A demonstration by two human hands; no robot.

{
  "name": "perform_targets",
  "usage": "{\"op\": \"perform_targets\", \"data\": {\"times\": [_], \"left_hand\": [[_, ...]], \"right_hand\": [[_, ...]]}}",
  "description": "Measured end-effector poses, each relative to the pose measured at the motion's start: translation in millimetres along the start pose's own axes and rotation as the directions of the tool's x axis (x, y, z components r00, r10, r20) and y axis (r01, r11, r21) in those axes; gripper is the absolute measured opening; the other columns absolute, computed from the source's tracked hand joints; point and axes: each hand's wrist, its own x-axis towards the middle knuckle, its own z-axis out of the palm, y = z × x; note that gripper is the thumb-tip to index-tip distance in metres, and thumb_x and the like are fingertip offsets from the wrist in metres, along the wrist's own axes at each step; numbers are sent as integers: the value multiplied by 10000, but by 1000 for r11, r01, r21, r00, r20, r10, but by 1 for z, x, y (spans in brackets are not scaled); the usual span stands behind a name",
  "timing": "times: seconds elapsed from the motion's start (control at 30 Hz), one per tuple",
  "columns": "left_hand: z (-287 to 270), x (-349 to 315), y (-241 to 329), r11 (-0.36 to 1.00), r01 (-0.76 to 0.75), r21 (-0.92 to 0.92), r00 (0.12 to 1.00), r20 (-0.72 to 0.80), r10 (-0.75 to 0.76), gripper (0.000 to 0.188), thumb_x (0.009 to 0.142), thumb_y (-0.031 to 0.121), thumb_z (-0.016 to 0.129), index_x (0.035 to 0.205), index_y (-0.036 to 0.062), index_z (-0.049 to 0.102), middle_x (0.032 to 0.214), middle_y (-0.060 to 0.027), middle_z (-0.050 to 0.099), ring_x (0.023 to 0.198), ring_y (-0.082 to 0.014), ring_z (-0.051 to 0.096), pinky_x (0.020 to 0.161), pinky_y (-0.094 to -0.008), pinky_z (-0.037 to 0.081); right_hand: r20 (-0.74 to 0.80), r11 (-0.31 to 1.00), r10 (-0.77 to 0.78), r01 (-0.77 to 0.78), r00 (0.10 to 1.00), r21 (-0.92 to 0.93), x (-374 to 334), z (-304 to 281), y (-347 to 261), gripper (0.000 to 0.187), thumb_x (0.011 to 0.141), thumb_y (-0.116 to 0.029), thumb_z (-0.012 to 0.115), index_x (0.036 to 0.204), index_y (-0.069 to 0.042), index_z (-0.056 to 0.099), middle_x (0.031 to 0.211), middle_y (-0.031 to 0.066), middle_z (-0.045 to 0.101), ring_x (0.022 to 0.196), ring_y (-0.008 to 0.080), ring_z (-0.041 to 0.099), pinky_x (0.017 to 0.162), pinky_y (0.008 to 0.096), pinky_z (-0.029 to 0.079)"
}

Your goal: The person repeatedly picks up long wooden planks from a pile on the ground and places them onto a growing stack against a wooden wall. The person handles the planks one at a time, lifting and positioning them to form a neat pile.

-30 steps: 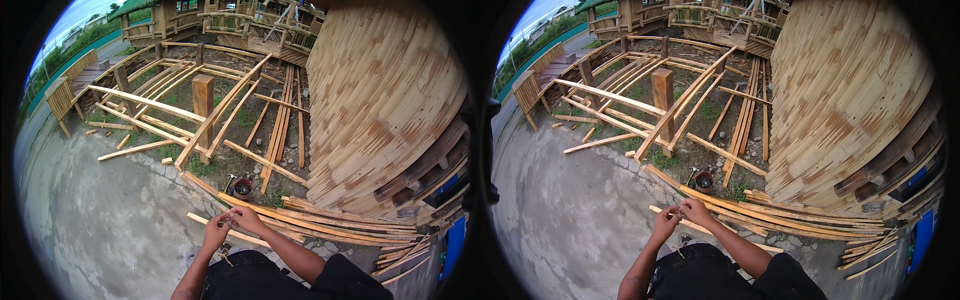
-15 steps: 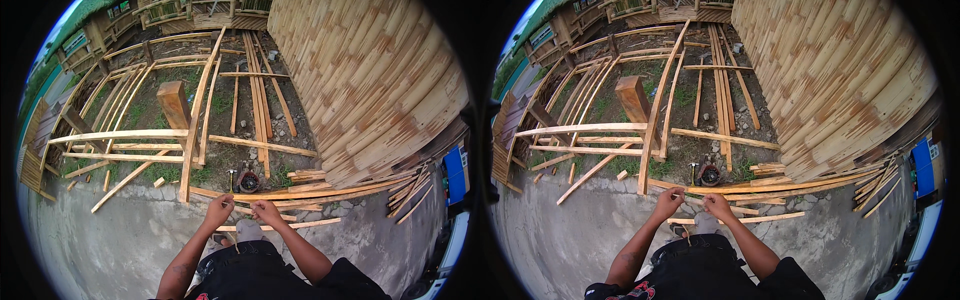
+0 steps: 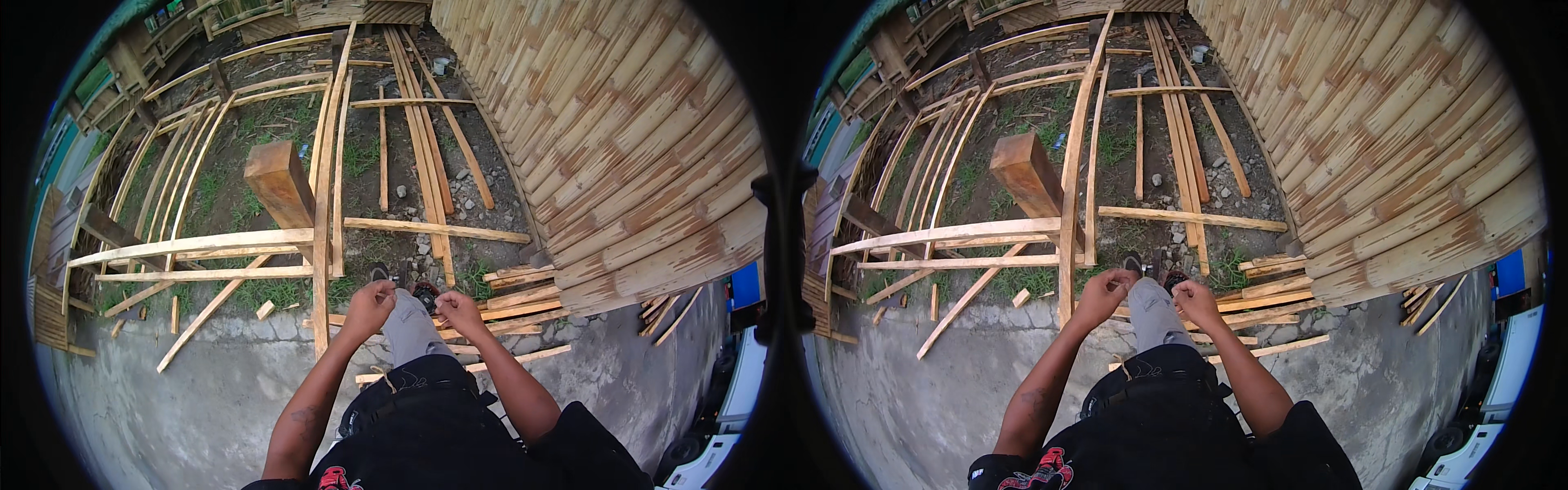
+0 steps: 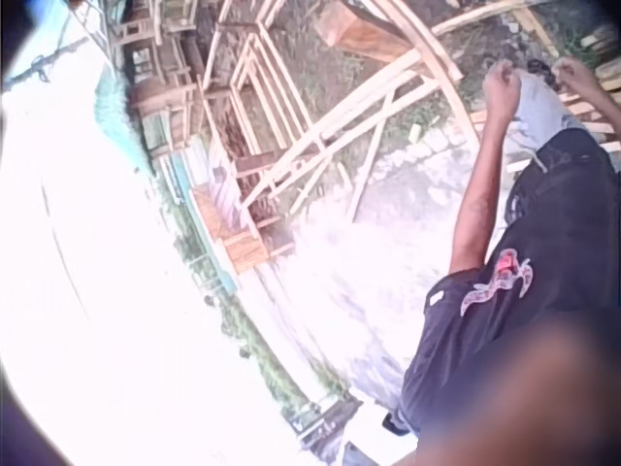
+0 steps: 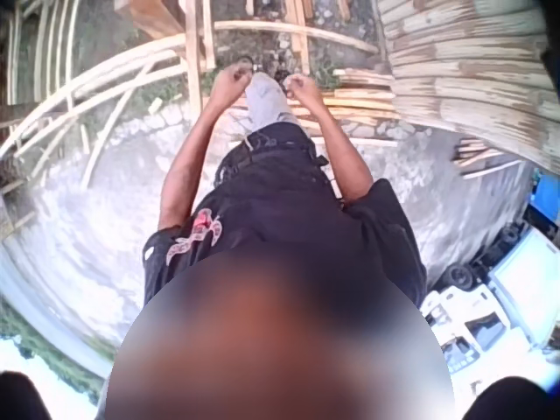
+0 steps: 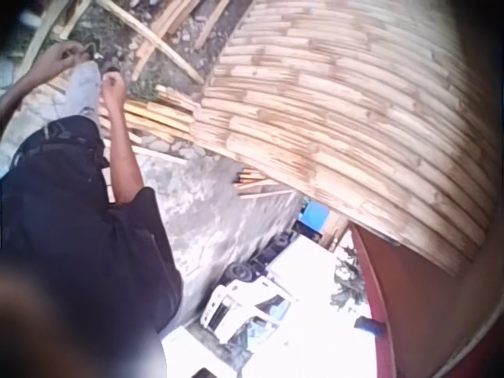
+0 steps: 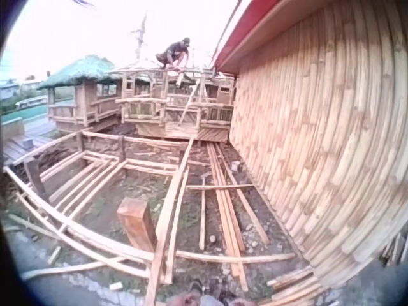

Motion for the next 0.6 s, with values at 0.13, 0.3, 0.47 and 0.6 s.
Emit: {"op": "perform_targets", "data": {"times": [0.13, 0.3, 0.47, 0.6], "left_hand": [[-24, 100, -16, 999, -13, 53, 998, -65, 16, 298, 842, 133, 643, 1098, -18, 662, 1007, -160, 701, 840, -289, 698, 763, -351, 548], [-13, 339, -89, 991, -32, 132, 992, -115, 47, 306, 872, 132, 641, 1146, -2, 656, 990, -152, 712, 834, -219, 695, 769, -332, 543], [60, 571, -239, 955, 191, 225, 981, -14, -193, 292, 836, 131, 582, 1081, 11, 685, 1011, -216, 690, 934, -394, 666, 838, -453, 534], [114, 648, -379, 882, 343, 322, 927, 37, -374, 291, 833, 127, 560, 1076, 36, 690, 1021, -236, 683, 945, -409, 660, 847, -479, 534]], "right_hand": [[57, 996, -19, 23, 998, -85, 124, -8, -10, 172, 934, -136, 613, 1036, -1, 647, 804, 40, 661, 638, 94, 622, 562, 258, 519], [40, 994, -27, 31, 999, -107, 368, -53, 9, 158, 938, -144, 609, 1021, -13, 638, 796, 23, 639, 629, 93, 617, 556, 238, 503], [-178, 910, 274, -315, 945, -270, 613, -100, 96, 119, 878, -129, 625, 904, -27, 678, 776, 101, 674, 628, 145, 669, 569, 302, 529], [-255, 817, 485, -537, 837, -209, 730, -119, 195, 220, 844, -162, 641, 1004, -16, 674, 849, 177, 708, 733, 283, 708, 665, 401, 573]]}}
